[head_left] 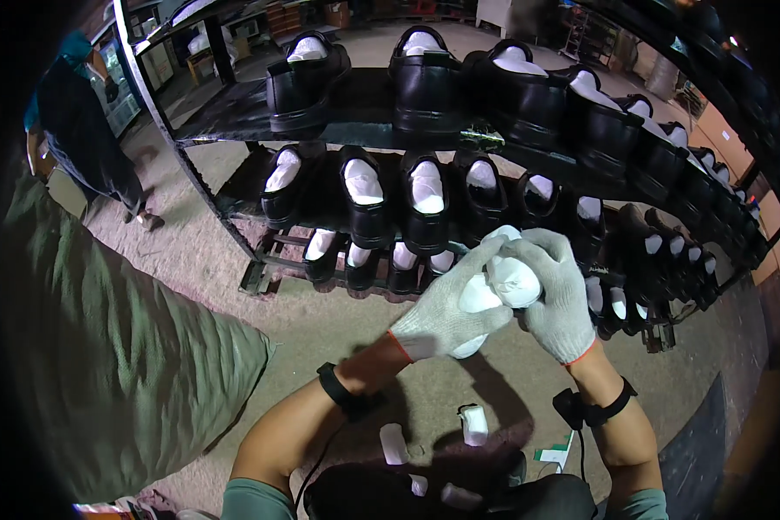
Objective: Picking up white foam inserts from a bag and placing them inside black shoes on a rack.
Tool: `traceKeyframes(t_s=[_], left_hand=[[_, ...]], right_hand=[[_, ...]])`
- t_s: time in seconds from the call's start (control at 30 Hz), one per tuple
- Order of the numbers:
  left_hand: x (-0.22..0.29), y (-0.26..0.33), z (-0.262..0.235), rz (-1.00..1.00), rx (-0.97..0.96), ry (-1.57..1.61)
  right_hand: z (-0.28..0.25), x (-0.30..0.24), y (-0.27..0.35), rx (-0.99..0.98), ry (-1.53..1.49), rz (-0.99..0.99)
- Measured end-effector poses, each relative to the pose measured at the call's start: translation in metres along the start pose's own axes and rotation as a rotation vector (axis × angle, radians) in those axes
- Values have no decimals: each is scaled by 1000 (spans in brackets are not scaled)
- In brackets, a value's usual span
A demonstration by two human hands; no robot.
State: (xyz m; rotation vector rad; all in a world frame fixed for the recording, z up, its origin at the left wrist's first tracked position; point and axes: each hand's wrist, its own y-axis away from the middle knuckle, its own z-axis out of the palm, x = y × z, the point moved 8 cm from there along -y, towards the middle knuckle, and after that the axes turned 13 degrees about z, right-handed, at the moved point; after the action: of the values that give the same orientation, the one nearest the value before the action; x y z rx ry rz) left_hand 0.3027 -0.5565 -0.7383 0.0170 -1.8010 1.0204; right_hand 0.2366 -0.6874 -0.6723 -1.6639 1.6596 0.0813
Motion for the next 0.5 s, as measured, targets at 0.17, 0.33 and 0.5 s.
traceKeyframes(t_s=[0.17,0.33,0.5], left_hand=[[-15,20,-5,-113,-39,-145],[5,1,-17,110,-31,-485],[8,-24,-22,121,50,-671]], right_hand=[[17,31,-1,-439,-698,434],[14,18,-32,-400,-461,510],[32,43,-69,-539,-754,569]])
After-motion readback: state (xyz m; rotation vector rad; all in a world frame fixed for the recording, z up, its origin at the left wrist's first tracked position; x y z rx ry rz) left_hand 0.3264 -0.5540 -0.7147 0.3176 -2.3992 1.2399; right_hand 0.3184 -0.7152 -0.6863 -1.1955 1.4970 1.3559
